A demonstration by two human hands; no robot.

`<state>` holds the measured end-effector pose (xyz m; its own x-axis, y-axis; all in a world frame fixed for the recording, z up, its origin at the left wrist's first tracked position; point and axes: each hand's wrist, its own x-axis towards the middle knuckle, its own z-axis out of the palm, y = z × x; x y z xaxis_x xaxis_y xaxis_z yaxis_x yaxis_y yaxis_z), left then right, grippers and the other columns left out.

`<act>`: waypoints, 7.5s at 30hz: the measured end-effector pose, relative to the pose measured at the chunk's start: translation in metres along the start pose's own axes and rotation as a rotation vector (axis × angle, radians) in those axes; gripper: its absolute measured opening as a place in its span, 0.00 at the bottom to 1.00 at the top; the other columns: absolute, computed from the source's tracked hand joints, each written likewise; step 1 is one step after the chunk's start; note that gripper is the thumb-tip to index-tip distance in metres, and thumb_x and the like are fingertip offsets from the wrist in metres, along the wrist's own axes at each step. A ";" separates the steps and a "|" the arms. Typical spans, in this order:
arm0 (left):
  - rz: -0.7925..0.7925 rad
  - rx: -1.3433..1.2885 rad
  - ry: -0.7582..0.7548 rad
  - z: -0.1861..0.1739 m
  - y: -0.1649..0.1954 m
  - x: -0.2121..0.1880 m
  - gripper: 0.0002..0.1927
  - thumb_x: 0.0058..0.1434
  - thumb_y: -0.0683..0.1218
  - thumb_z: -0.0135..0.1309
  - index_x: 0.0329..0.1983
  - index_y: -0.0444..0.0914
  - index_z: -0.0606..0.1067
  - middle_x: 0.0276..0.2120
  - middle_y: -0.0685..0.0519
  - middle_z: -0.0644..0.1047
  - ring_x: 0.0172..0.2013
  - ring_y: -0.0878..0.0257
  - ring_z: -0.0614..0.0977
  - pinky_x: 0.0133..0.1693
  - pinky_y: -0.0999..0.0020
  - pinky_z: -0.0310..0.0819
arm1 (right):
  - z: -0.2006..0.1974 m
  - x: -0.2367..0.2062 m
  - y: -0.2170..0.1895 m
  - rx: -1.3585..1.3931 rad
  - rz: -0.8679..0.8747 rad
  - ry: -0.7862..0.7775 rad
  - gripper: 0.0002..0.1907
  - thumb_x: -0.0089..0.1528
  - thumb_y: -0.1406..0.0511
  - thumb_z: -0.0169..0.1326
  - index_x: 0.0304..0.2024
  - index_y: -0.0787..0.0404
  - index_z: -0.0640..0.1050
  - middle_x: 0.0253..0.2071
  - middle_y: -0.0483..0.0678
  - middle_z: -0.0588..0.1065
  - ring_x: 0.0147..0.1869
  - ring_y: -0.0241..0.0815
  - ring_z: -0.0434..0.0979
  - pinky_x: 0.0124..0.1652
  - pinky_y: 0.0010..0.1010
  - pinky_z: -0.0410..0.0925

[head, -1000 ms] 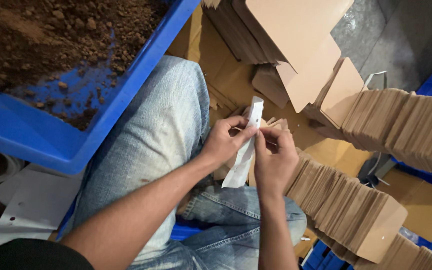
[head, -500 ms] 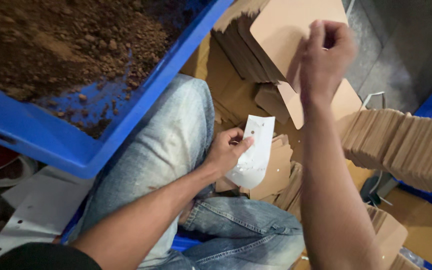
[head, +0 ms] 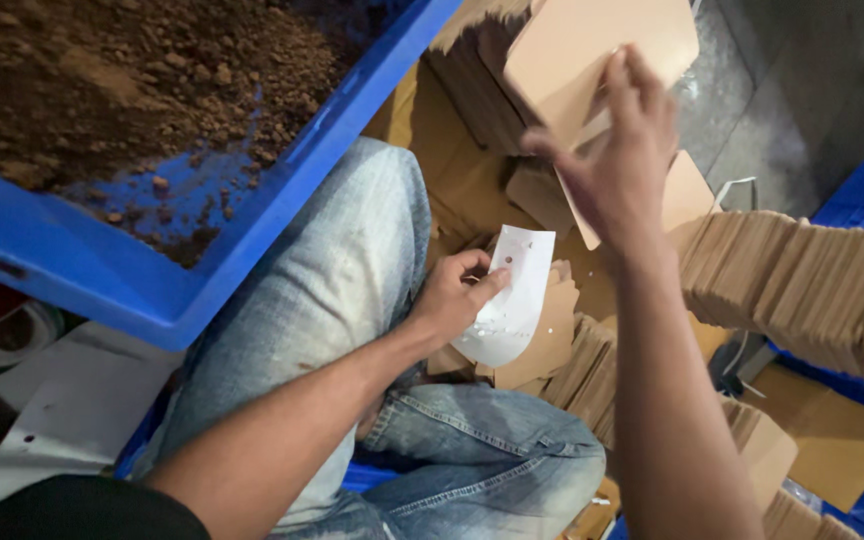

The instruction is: The person sits on the floor and folds white paper liners, inserting each folded liner into a kraft paper bag taken from a stack, then sets the finished bag aside and repeats with the next bag.

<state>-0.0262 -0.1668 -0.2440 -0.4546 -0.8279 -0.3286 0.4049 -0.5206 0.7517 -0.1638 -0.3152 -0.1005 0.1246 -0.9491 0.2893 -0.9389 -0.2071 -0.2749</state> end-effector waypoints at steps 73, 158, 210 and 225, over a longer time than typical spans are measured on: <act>0.003 0.027 0.130 0.002 -0.009 0.002 0.09 0.70 0.45 0.53 0.42 0.33 0.74 0.34 0.53 0.81 0.37 0.66 0.81 0.40 0.68 0.75 | -0.045 -0.188 -0.053 0.065 0.934 0.320 0.22 0.73 0.68 0.42 0.70 0.62 0.64 0.56 0.58 0.76 0.53 0.51 0.75 0.56 0.39 0.67; -0.025 0.013 0.025 0.004 -0.006 -0.002 0.10 0.62 0.39 0.58 0.46 0.33 0.75 0.38 0.51 0.82 0.39 0.66 0.85 0.42 0.69 0.80 | 0.017 0.012 0.037 -0.324 0.031 0.043 0.11 0.73 0.69 0.60 0.53 0.70 0.75 0.57 0.62 0.72 0.61 0.60 0.73 0.59 0.44 0.67; 0.052 0.190 0.060 0.008 -0.020 -0.008 0.08 0.65 0.38 0.55 0.47 0.34 0.74 0.37 0.50 0.83 0.37 0.65 0.84 0.38 0.69 0.80 | -0.018 -0.274 -0.062 0.195 0.769 0.252 0.13 0.67 0.72 0.52 0.54 0.65 0.78 0.51 0.54 0.79 0.55 0.45 0.80 0.52 0.33 0.73; 0.051 0.127 0.067 0.005 -0.024 -0.004 0.07 0.66 0.40 0.56 0.45 0.32 0.73 0.40 0.48 0.83 0.43 0.63 0.86 0.44 0.68 0.81 | 0.014 -0.201 -0.064 0.496 0.968 0.186 0.08 0.66 0.67 0.58 0.42 0.67 0.81 0.37 0.47 0.80 0.39 0.35 0.79 0.39 0.27 0.74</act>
<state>-0.0383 -0.1495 -0.2579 -0.3797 -0.8672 -0.3222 0.3205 -0.4500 0.8335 -0.1244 -0.1142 -0.1539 -0.6833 -0.7195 -0.1245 -0.3755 0.4924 -0.7852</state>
